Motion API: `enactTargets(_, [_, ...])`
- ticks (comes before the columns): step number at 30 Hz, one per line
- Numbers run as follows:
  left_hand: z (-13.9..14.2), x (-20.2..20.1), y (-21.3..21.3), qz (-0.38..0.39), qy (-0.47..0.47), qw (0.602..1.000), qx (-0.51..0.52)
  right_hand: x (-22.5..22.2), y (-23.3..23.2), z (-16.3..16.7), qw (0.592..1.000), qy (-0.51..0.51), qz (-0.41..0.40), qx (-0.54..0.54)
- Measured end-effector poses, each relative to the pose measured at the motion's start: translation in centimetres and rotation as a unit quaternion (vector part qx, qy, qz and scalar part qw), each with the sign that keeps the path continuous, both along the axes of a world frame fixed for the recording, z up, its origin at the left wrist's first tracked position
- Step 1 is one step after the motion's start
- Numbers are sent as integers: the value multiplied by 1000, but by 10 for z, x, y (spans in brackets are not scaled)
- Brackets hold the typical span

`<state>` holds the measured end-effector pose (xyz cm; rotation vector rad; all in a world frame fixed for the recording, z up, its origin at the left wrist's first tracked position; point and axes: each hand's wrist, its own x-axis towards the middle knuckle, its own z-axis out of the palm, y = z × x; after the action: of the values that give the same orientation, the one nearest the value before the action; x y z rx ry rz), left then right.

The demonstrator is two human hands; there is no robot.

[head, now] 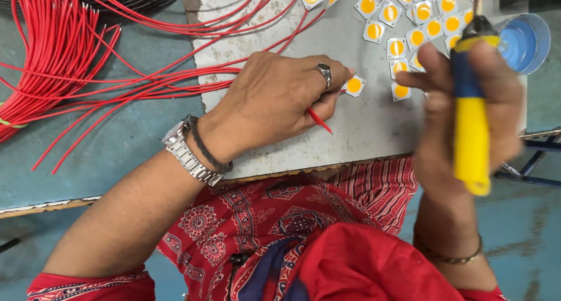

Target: The person solders red insulated wires onto the contact pads of small LED COB chips on a workbench. They hold a wire against a chip pad with one hand, apply a yellow-handled soldering iron with the other, then set the finished chip aside and repeat with the next chip and wire.

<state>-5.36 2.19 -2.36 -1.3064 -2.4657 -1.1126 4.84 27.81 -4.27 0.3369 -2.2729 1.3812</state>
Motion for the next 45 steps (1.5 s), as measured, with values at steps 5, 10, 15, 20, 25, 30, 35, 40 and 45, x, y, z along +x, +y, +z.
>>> enactTargets(5, [-1, -5, 2, 1, -21, 1000, 19, 21, 60, -9, 987, -23, -81, -139])
enactTargets(10, [-2, -9, 5, 7, -20, 1000, -10, 37, 115, -23, 961, -46, -133, -239])
enactTargets(15, [-3, -10, 5, 12, -14, 1000, -17, 51, 135, -34, 952, -49, -150, -262])
enactTargets(20, [-5, -12, 5, 6, -16, 1000, -10, 52, 130, -31, 952, -54, -148, -261])
enactTargets(25, [-6, -12, 5, 9, -1, 1000, -21, 45, 108, -20, 962, -61, -126, -235])
enactTargets(30, [-6, -11, 6, 12, 9, 1000, -25, 31, 88, -3, 973, -81, -105, -189])
enactTargets(35, [-6, -11, 5, 9, 7, 1000, -25, 30, 86, 0, 975, -84, -90, -183])
enactTargets(40, [-5, -11, 6, 8, 7, 1000, -21, 28, 96, -3, 970, -94, -100, -199])
enactTargets(45, [-4, -11, 6, 6, 5, 1000, -29, 32, 89, 4, 971, -121, -101, -182])
